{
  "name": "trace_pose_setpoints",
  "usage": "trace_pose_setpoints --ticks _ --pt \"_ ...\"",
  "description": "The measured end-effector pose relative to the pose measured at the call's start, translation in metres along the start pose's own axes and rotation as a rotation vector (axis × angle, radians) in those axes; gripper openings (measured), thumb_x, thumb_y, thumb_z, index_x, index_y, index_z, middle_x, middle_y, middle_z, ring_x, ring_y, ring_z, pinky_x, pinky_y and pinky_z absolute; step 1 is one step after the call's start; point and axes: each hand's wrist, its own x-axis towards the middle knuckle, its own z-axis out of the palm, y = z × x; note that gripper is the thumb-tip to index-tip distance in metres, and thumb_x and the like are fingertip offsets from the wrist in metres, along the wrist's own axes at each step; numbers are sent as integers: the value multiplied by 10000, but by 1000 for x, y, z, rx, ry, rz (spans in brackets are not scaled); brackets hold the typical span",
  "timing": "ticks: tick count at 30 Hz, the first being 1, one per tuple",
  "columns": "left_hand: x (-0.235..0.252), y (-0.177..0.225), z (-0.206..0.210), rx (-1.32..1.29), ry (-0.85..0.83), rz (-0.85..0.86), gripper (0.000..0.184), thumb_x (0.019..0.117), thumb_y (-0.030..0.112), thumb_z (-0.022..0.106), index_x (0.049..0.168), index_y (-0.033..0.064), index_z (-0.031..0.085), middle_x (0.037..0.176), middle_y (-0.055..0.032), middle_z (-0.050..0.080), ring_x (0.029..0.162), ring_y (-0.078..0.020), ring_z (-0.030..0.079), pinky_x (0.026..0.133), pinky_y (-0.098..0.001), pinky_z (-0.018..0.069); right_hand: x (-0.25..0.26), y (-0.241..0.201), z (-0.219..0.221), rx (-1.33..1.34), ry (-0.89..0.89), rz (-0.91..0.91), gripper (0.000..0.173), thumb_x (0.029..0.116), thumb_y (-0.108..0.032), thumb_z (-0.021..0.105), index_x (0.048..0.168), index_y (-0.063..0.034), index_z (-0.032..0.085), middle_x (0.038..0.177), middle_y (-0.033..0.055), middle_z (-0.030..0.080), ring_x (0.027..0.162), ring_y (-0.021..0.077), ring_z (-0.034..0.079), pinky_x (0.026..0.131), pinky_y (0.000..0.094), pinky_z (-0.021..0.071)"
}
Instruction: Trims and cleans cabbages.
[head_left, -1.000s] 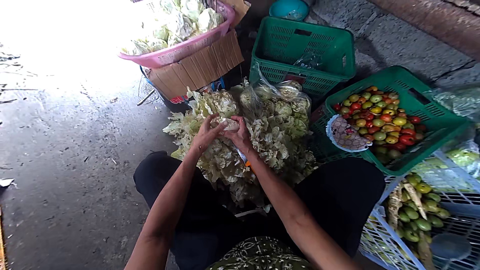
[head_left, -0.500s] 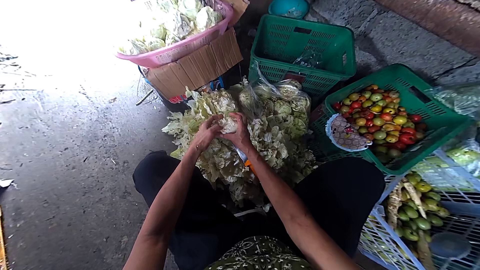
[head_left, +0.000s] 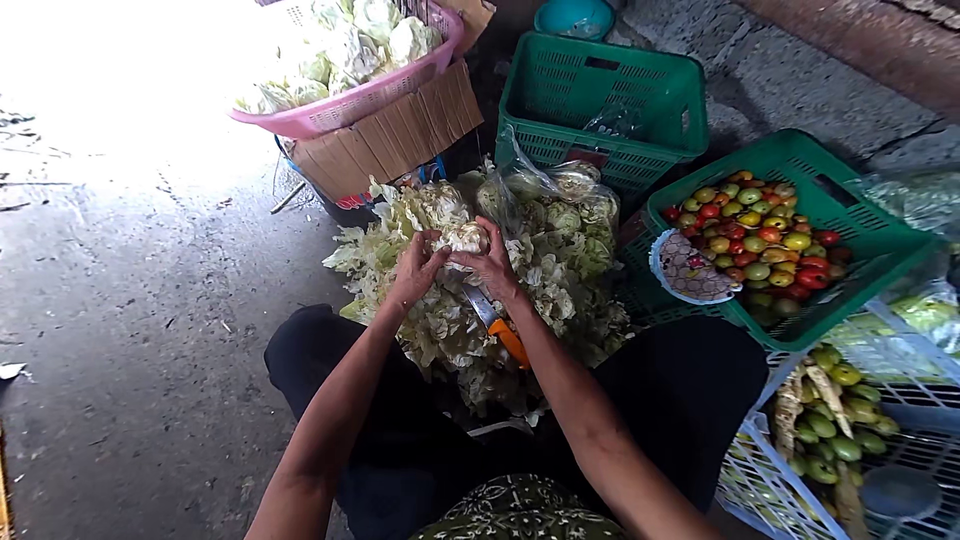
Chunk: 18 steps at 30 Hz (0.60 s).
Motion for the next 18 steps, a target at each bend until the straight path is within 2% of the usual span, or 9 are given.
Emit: trace_pose_setpoints --ticks 2,4,7,9,10,11,13,16,18 --pt "0 -1 1 -23 0 -2 433 1077 325 506 1435 91 437 997 -160 634 769 -196 612 716 -394 534 1 0 3 27 14 18 920 739 -8 837 1519 -103 359 1457 206 485 1232 283 571 972 468 527" --pt "1 -1 1 -16 2 -17 434 1099 327 436 1444 64 428 1101 -200 642 897 -247 661 819 -448 561 0 3 4 47 18 21 924 723 0 829 1510 -127 363 1444 201 494 1207 289 582 942 476 538" --pt "2 0 1 106 81 -62 477 1128 341 311 1459 3 380 1118 -284 627 970 -383 652 853 -555 524 -1 8 5 51 5 -2 922 683 4 850 1464 -145 384 1403 185 514 1155 276 595 888 470 548" --pt "2 1 0 153 98 -83 470 1130 323 332 1467 -3 360 1145 -302 627 1008 -416 654 878 -580 520 -2 12 6 109 -13 -13 887 681 2 838 1435 -142 393 1372 158 528 1136 235 600 881 436 554" --pt "1 2 0 161 103 -92 436 1122 303 377 1451 17 378 1119 -289 635 963 -402 661 839 -565 531 -2 16 7 139 -17 -5 885 684 12 825 1437 -148 389 1375 153 528 1138 232 602 883 436 557" --pt "1 0 1 152 120 -97 395 1112 287 413 1421 40 402 1043 -258 631 855 -362 642 754 -531 524 -2 20 7 142 -19 13 896 692 17 815 1453 -154 375 1398 155 515 1159 240 594 894 444 552" --pt "2 -9 3 110 144 -101 349 1099 260 467 1387 65 440 974 -218 633 760 -311 618 686 -495 516 -2 23 9 35 -22 86 957 730 -28 821 1533 -160 317 1500 187 443 1245 298 552 942 502 527" --pt "5 -16 3 60 152 -60 303 1063 156 525 1335 28 496 1039 -208 667 789 -277 651 719 -473 550 0 20 16 -137 3 245 1048 781 -257 887 1607 -184 246 1598 254 305 1332 438 473 945 630 498" --pt "5 -14 5 -9 144 -80 281 1060 152 532 1297 0 518 1089 -208 668 864 -270 657 782 -477 545 1 19 19 -277 49 215 1095 749 -313 917 1605 -120 262 1588 298 296 1372 474 424 1021 655 440"
